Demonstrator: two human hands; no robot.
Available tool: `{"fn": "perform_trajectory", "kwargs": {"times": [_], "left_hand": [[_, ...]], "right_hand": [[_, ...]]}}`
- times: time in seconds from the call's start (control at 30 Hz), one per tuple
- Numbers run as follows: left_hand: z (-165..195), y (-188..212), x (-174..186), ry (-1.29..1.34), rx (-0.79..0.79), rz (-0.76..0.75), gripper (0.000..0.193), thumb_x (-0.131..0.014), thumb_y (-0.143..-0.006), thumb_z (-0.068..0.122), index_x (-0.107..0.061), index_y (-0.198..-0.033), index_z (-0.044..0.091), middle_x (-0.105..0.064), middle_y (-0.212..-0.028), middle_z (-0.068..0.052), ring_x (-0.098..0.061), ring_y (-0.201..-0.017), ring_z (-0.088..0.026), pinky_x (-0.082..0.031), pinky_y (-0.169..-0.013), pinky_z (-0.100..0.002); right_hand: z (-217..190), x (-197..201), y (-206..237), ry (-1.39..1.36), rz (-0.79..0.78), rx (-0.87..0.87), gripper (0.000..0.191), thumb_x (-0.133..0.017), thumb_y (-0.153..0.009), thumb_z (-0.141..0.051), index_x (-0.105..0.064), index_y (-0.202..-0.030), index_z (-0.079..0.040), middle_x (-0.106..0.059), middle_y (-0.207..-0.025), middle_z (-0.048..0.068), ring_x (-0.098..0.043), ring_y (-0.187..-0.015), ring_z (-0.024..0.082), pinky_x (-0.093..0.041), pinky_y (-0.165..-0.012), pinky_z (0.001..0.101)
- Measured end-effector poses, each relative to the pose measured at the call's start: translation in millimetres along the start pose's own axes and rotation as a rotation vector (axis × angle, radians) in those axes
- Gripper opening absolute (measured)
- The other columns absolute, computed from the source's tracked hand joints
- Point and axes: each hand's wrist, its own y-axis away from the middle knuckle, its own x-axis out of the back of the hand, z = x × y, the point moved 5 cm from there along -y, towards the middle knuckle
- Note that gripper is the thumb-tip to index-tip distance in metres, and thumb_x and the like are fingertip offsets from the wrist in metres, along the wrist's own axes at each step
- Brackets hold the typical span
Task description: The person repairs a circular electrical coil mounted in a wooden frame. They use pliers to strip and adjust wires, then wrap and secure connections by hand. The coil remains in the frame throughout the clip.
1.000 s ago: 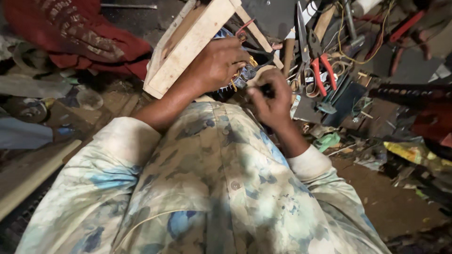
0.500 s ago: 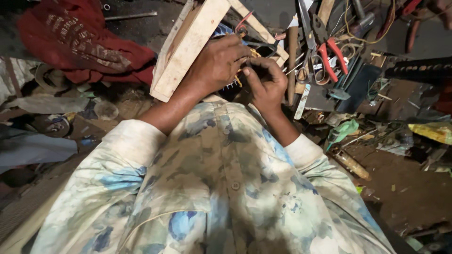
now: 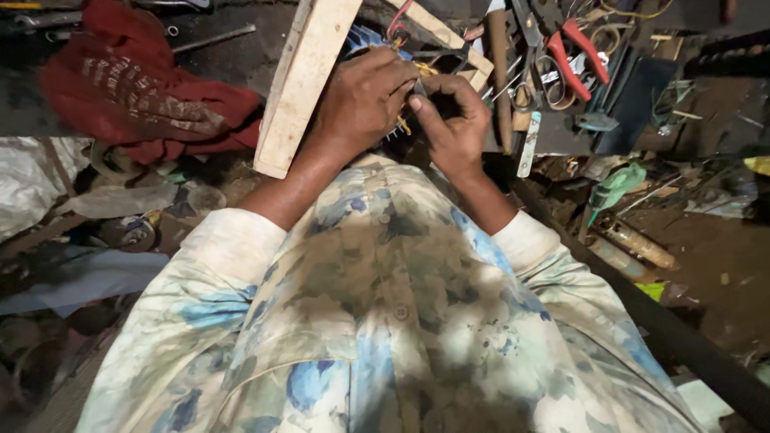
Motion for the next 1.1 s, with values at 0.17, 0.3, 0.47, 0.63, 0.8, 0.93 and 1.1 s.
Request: {"fn": "perform_trajectory", "kwargs": {"times": [0.17, 0.3, 0.47, 0.63, 0.8, 0.93, 1.1], "left_hand": [[4, 0, -1, -0.014, -0.039, 0.008, 0.014, -0.073, -0.094, 0.002, -0.07, -0.108, 0.004, -0.065, -0.096, -0.012, -0.068, -0.089, -0.035, -0.056, -0.077, -0.044], [8, -1, 0, -0.067, -0.041, -0.01, 0.016, -0.073, -0.092, 0.003, -0.07, -0.108, 0.005, -0.064, -0.096, -0.012, -0.068, -0.089, -0.034, -0.056, -0.079, -0.043], [12, 0, 1, -0.189, -0.073, 0.007, 0.017, -0.074, -0.09, 0.004, -0.07, -0.107, 0.005, -0.064, -0.096, -0.011, -0.067, -0.086, -0.033, -0.056, -0.076, -0.042], [12, 1, -3, -0.207, -0.08, -0.005, 0.018, -0.072, -0.091, 0.004, -0.07, -0.108, 0.006, -0.063, -0.096, -0.009, -0.068, -0.088, -0.031, -0.057, -0.077, -0.041], [12, 2, -5, -0.209, -0.114, -0.004, 0.019, -0.07, -0.09, 0.005, -0.069, -0.109, 0.006, -0.064, -0.098, -0.009, -0.069, -0.088, -0.03, -0.058, -0.077, -0.039], [15, 3, -7, -0.254, -0.119, -0.004, 0.019, -0.07, -0.091, 0.003, -0.07, -0.11, 0.007, -0.063, -0.096, -0.008, -0.07, -0.088, -0.028, -0.058, -0.076, -0.038], [18, 5, -8, -0.306, -0.138, -0.011, 0.018, -0.073, -0.091, 0.005, -0.07, -0.108, 0.008, -0.062, -0.093, -0.007, -0.07, -0.086, -0.028, -0.057, -0.075, -0.039]], "right_hand": [[-1, 4, 5, 0.15, 0.103, 0.064, 0.017, -0.078, -0.095, -0.001, -0.069, -0.109, 0.003, -0.071, -0.104, 0.008, -0.065, -0.099, 0.015, -0.053, -0.092, 0.0298], [-8, 30, 10, 0.076, 0.261, 0.025, 0.015, -0.077, -0.097, 0.001, -0.067, -0.109, 0.0, -0.068, -0.102, 0.007, -0.063, -0.09, 0.014, -0.052, -0.083, 0.028], [4, 15, 22, -0.408, 0.052, -0.427, 0.032, -0.074, -0.089, 0.0, -0.058, -0.116, -0.006, -0.066, -0.092, 0.004, -0.063, -0.071, 0.012, -0.051, -0.058, 0.027], [11, -7, 19, -0.613, 0.097, -0.503, 0.03, -0.075, -0.095, -0.004, -0.056, -0.117, -0.006, -0.066, -0.088, 0.005, -0.062, -0.07, 0.013, -0.049, -0.058, 0.0268], [19, -5, 10, -0.7, 0.113, -0.547, 0.021, -0.075, -0.097, -0.004, -0.059, -0.111, -0.004, -0.066, -0.088, 0.005, -0.062, -0.07, 0.014, -0.048, -0.058, 0.0274], [26, -3, 13, -0.723, 0.12, -0.592, 0.019, -0.074, -0.097, -0.004, -0.062, -0.111, -0.002, -0.066, -0.089, 0.005, -0.062, -0.071, 0.014, -0.049, -0.059, 0.0276], [30, -5, 20, -0.822, 0.112, -0.672, 0.02, -0.074, -0.096, -0.004, -0.063, -0.112, 0.001, -0.065, -0.087, 0.007, -0.063, -0.072, 0.015, -0.048, -0.059, 0.0278]]}}
